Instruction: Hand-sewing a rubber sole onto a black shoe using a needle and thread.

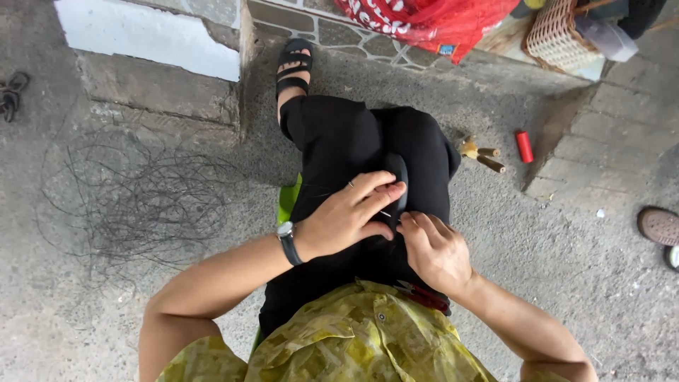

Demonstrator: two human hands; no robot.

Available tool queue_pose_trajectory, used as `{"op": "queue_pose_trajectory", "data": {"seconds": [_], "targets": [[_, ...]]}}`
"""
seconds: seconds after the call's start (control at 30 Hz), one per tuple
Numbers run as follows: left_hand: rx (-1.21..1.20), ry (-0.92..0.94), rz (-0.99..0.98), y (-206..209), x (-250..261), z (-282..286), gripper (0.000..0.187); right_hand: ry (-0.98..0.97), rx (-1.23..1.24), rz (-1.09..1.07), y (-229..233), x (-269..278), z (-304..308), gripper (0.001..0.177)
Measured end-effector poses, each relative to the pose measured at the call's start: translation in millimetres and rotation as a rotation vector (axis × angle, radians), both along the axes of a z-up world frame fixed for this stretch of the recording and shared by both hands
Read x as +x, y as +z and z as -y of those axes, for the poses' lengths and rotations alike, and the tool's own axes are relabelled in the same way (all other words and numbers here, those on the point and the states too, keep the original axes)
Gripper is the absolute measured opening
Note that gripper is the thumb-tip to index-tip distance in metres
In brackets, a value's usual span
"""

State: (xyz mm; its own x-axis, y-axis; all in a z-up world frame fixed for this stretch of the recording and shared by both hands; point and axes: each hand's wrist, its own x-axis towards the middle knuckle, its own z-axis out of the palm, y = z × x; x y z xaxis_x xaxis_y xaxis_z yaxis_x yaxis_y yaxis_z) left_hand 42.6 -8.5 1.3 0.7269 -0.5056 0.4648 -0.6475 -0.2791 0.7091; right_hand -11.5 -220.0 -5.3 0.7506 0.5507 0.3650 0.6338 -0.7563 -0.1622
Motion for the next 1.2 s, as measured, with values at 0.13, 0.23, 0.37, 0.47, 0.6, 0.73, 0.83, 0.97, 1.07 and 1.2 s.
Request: {"op": "queue_pose_trajectory", "data": {"seconds": [0.13,0.23,0.37,0.47,0.6,0.73,0.83,0.97,1.07,1.2], "targets": [[0.079,0.073,-0.006,-9,-15,-2,0.056,0.074,0.085,-0.086,18,4,1,0.019],[-0.055,0.099,-0.148,-1,-33,-8,0.025,0.103,0.126,-0.108,24,6,6,0.019],[-0.754,-0.289,-0.887,38,-34,-31,0.011,0.141,0.223,-0.154,16,9,9,0.021],[-0.702,-0.183,-0.769,16,-31,-20,0.005,0.146,0.236,-0.119,5,5,11,0.022],[-0.331,0.008,-0.477,-10,-30,-6,0.006,0.104,0.231,-0.086,10,6,7,0.021],[-0.138,-0.016,-0.519,-14,-40,-2,0.025,0.112,0.163,-0.058,34,7,3,0.019],[-0.173,0.033,-0.466,-10,-37,-3,0.021,0.08,0.027,-0.084,58,5,1,0.023],[-0.078,0.062,-0.257,-1,-42,4,0.03,-0.041,-0.504,-0.209,63,-17,29,0.054],[-0.023,0.062,-0.101,4,-40,8,0.024,-0.132,-0.637,-0.203,96,-17,62,0.053],[-0.026,0.068,-0.058,-13,-54,11,0.033,0.135,-0.138,-0.558,92,-9,39,0.057]]}}
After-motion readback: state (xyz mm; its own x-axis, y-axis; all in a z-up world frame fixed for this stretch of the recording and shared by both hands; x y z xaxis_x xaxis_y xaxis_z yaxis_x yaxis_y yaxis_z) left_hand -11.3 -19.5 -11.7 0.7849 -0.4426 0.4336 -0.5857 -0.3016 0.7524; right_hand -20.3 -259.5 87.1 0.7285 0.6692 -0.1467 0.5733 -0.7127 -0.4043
